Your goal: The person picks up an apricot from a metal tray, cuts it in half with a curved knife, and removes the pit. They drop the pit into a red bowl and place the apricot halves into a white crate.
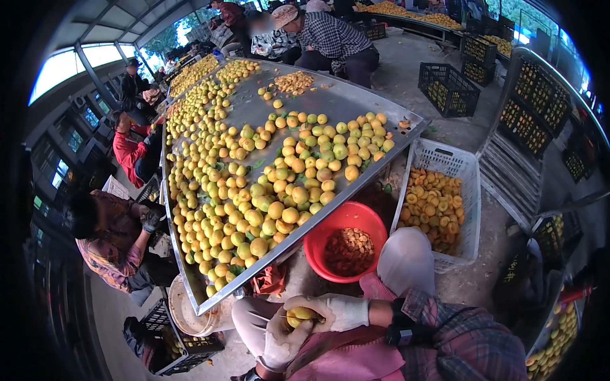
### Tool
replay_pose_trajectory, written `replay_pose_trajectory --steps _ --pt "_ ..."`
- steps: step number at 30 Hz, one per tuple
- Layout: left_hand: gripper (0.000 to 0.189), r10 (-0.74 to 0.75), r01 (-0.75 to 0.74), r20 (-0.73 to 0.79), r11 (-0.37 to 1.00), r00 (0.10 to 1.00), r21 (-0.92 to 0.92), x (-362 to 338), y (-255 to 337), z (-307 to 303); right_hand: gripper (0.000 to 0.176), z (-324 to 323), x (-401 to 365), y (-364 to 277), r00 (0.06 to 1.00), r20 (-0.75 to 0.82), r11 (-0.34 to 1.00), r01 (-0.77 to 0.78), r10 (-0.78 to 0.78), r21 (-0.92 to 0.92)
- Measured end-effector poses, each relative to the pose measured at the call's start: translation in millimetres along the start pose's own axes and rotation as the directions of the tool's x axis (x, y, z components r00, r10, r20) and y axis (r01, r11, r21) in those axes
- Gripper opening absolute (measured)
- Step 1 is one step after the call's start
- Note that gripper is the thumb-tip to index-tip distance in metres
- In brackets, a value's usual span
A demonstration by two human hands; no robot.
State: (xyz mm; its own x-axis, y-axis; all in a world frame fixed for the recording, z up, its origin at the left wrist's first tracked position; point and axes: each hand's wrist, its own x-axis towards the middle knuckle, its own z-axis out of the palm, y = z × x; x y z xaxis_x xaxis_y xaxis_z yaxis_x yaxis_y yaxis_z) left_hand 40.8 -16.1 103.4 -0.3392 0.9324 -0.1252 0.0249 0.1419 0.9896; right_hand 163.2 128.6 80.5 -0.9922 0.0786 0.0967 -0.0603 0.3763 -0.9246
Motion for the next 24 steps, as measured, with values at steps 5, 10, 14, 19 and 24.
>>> replay_pose_trajectory --steps 5,10,14,19,24 --pt "0.034 -0.073 0.079 0.190 0.997 0.979 -0.021 -4.5 -0.7 -9.2 0.063 -0.1 -3.5 -1.7 0.998 0.029 0.993 0.046 -0.049 0.104" --pt "0.038 -0.096 0.132 0.265 0.984 0.959 -0.122 -4.3 4.4 -15.6 0.061 -1.5 -5.4 -6.1 0.999 0.040 0.993 0.017 -0.022 0.119" --pt "0.046 -0.024 0.103 0.223 0.931 0.975 -0.350 4.5 0.3 -5.3 0.061 -5.4 -2.2 -14.2 0.996 -0.032 0.993 -0.080 0.083 0.086" --pt "0.051 0.039 -0.041 -0.025 0.995 0.999 -0.094 5.3 -23.4 8.9 0.063 -2.5 -0.8 -5.0 0.993 -0.078 0.996 -0.086 0.087 0.011" --pt "0.041 -0.032 0.027 0.034 0.990 0.999 0.136 5.9 0.3 3.0 0.062 -2.7 -5.6 -4.4 0.994 -0.098 0.998 0.056 -0.055 0.005"
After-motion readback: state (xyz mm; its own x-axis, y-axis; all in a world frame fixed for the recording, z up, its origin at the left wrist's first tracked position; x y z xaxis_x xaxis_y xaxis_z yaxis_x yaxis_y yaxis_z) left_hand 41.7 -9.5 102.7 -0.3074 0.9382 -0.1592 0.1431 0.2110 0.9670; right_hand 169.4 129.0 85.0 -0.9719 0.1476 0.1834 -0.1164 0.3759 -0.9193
